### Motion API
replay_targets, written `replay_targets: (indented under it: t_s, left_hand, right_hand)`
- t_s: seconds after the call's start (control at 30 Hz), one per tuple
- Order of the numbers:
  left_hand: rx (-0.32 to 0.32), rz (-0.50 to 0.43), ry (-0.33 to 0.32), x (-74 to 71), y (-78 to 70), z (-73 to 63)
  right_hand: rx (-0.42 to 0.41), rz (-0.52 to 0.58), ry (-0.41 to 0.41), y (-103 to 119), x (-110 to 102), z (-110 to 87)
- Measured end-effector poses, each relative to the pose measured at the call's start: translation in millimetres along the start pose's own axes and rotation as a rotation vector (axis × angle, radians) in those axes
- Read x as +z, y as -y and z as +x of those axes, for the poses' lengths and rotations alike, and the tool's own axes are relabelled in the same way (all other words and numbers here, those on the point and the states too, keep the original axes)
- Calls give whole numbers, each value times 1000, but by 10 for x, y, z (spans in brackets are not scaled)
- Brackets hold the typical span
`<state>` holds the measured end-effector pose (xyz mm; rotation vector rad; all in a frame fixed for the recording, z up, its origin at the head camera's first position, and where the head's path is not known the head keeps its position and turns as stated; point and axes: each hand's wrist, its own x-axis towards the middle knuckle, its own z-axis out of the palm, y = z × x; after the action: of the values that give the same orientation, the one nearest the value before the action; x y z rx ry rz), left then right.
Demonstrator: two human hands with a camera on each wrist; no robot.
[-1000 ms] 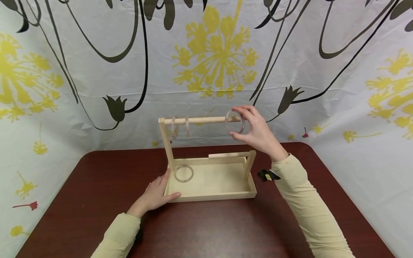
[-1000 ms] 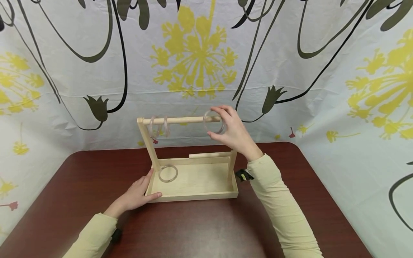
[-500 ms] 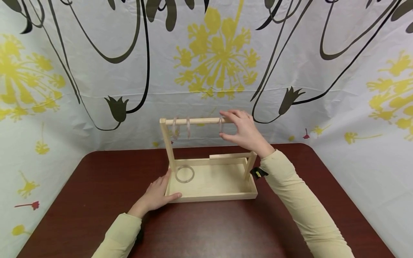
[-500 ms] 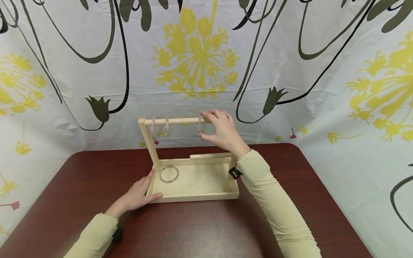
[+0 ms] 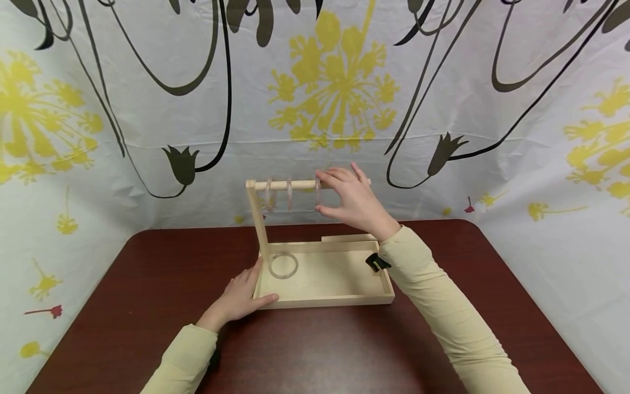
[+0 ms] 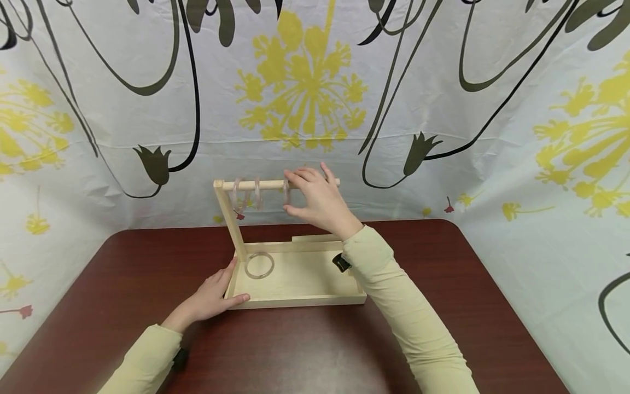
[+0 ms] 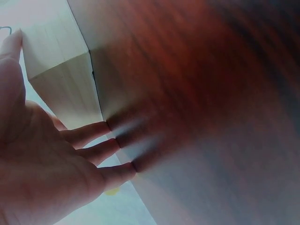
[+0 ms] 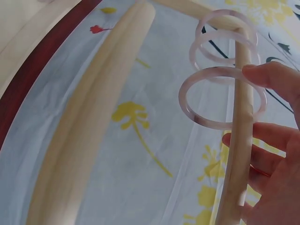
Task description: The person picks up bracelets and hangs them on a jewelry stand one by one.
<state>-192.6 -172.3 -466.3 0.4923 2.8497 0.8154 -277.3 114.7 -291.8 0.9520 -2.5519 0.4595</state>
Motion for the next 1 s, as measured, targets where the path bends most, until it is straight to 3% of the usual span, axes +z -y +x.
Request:
replay_targets:
  t_s: [0.33, 0.47, 0.7, 1.0]
  left_hand:
    - [-4, -3, 4, 7, 2, 11]
    - [-3, -3, 5, 4, -2, 7]
    - [-4, 6, 3, -1, -14, 7]
    - [-15, 10, 2, -6, -32, 9]
  right_hand:
    - [-10, 12, 6, 91, 61, 44]
    - [-43, 41, -56, 111, 63, 3]
    - [-175, 150, -233, 184, 97, -183]
    - [-349, 219, -233, 377, 274, -414]
